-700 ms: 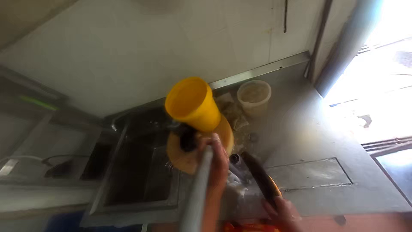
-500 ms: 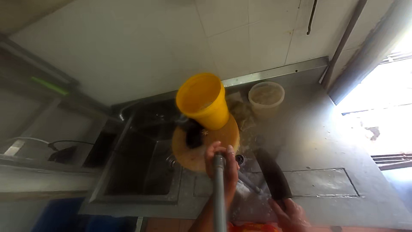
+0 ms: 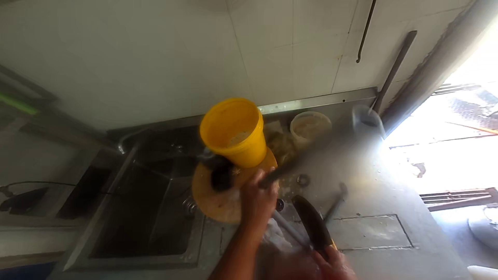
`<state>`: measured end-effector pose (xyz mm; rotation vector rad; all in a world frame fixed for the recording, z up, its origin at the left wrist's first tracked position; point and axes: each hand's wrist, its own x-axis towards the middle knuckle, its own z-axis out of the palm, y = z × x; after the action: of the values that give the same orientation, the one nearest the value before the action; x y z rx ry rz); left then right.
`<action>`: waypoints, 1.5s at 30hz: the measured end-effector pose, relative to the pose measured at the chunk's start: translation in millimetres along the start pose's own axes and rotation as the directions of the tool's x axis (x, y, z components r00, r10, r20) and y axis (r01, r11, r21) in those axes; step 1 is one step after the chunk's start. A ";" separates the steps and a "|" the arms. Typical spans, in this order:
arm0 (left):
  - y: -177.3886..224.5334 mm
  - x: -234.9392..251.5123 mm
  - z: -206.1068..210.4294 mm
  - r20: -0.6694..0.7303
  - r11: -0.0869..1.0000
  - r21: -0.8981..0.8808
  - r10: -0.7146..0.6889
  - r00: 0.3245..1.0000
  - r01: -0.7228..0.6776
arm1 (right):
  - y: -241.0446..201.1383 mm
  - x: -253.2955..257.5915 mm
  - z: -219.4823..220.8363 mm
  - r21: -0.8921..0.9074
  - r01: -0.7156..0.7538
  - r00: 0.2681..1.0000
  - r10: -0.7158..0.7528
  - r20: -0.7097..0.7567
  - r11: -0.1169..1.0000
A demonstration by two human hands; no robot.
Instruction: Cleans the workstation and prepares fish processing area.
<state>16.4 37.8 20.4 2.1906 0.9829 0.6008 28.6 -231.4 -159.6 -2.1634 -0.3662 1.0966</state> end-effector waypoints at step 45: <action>-0.6 -22.6 6.4 -0.398 0.861 -0.480 -0.043 0.916 -0.168 | -14.8 9.6 -39.1 0.303 -0.066 0.872 -0.093 0.481 0.951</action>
<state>6.2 18.1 12.4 1.6600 0.8243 1.2254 66.1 -232.8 -139.0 -1.5846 -0.4000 1.5827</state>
